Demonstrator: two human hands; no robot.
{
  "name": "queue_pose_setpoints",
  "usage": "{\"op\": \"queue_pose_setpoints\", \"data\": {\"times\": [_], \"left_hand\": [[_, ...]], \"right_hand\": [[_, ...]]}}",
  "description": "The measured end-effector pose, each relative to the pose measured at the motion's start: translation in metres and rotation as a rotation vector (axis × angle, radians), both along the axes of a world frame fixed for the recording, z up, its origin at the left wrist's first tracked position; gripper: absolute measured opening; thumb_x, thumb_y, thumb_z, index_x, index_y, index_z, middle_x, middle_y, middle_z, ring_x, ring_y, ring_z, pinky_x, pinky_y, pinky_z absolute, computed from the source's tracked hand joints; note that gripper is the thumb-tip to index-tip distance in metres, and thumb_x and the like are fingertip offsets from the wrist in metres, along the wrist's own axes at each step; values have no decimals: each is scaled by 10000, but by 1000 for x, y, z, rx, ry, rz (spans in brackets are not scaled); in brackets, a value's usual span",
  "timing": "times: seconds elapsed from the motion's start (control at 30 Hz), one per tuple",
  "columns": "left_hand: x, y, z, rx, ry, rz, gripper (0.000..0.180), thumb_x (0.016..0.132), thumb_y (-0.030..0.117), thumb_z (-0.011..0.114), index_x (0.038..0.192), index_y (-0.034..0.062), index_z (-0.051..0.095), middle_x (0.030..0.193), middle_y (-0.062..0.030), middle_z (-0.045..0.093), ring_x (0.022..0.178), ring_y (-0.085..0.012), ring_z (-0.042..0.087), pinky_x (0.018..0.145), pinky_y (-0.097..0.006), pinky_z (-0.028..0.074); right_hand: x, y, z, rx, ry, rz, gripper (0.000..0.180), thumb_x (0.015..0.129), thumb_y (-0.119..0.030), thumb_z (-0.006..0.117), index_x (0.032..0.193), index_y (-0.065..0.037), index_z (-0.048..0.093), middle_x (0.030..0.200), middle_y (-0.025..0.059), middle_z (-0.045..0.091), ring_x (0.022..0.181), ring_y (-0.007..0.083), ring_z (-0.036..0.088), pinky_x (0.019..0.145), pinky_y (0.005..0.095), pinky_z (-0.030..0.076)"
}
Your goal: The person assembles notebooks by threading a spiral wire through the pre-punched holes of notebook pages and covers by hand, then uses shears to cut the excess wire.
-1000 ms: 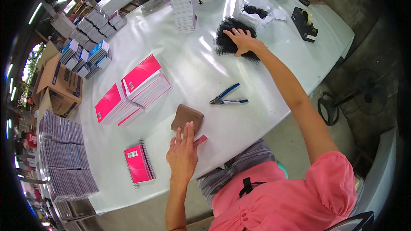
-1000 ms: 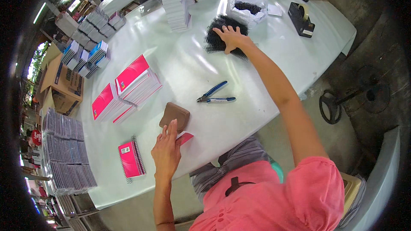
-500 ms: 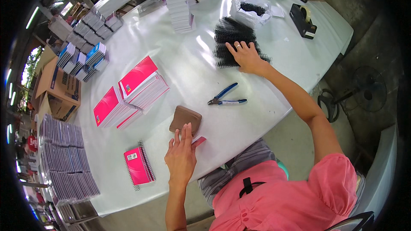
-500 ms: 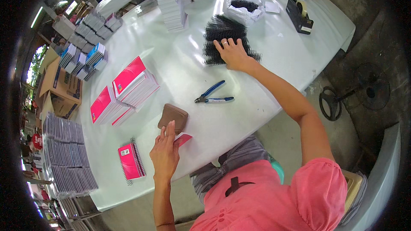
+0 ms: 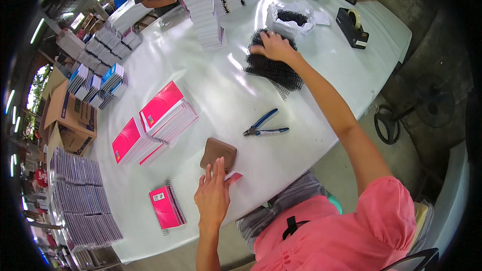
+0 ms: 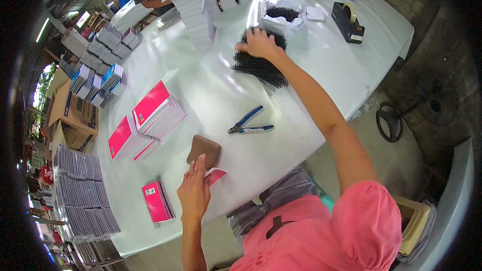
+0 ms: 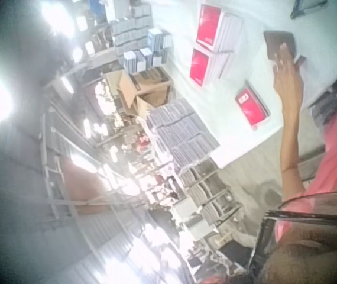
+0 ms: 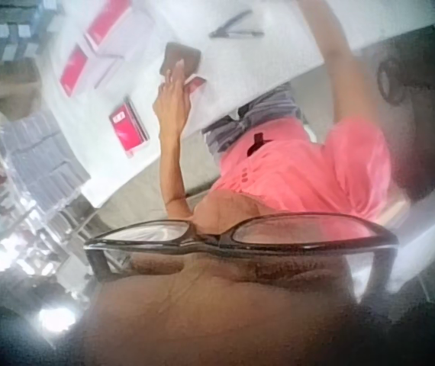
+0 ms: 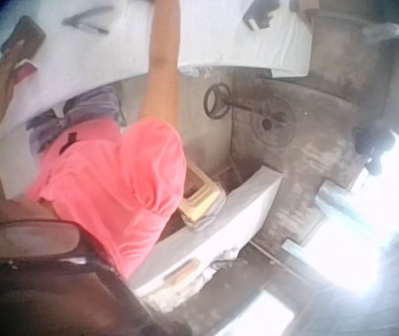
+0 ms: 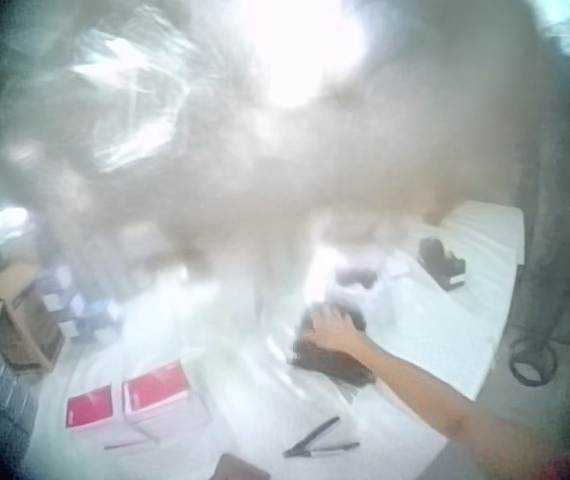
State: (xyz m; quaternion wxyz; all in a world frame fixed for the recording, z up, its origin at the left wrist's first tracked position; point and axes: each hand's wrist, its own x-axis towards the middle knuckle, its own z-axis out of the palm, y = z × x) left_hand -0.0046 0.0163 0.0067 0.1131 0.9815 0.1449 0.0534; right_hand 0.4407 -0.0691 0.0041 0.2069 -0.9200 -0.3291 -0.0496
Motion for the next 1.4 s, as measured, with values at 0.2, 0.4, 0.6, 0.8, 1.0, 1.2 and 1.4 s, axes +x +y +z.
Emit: {"op": "queue_pose_setpoints", "data": {"times": [0.2,0.4,0.6,0.8,1.0,1.2,1.4], "left_hand": [[0,5,-3,-9,20,-2,667,880,144,628,1477,97,336,1376,-105,541,1282,-345,494,1004,-463,448],[1,5,3,-36,73,-20,655,883,160,630,1471,91,347,1386,-100,535,1279,-341,501,997,-463,450],[4,11,-1,-38,28,-52,622,886,174,632,1447,69,384,1392,-81,535,1287,-334,497,990,-457,453],[12,10,1,-41,-25,-18,677,820,55,668,1440,95,398,1332,-91,577,1253,-334,526,993,-429,454],[15,14,-3,-42,2,48,675,828,101,683,1441,101,401,1308,-105,592,1238,-336,540,976,-418,468],[17,12,-4,-64,51,79,700,823,96,686,1450,63,375,1350,-123,560,1249,-347,531,979,-442,462],[16,11,-4,-58,43,71,694,828,108,683,1449,60,378,1341,-126,565,1235,-353,538,980,-440,460]], "right_hand": [[64,61,-10,201,92,-394,756,910,-677,407,1133,-7,676,1279,259,575,1244,455,482,1018,642,302],[96,81,-42,57,232,-731,884,900,-708,360,1388,20,475,1497,243,356,1408,411,244,1078,634,123],[83,81,-50,60,146,-638,648,957,-606,358,1253,-107,644,1375,233,505,1293,395,417,1060,624,196],[58,93,-56,-107,-202,-7,528,973,-534,415,1001,-111,730,1023,198,678,999,364,628,845,612,421],[10,105,-50,253,134,1029,448,943,-453,565,825,-45,709,749,128,673,724,299,643,665,410,485],[-6,56,-18,-119,214,1239,318,978,-356,543,913,-95,712,907,17,694,895,201,621,1044,474,306],[-24,-40,-10,-122,46,1250,206,932,-299,617,874,-127,715,1109,14,665,1246,235,505,1149,602,128]]}}
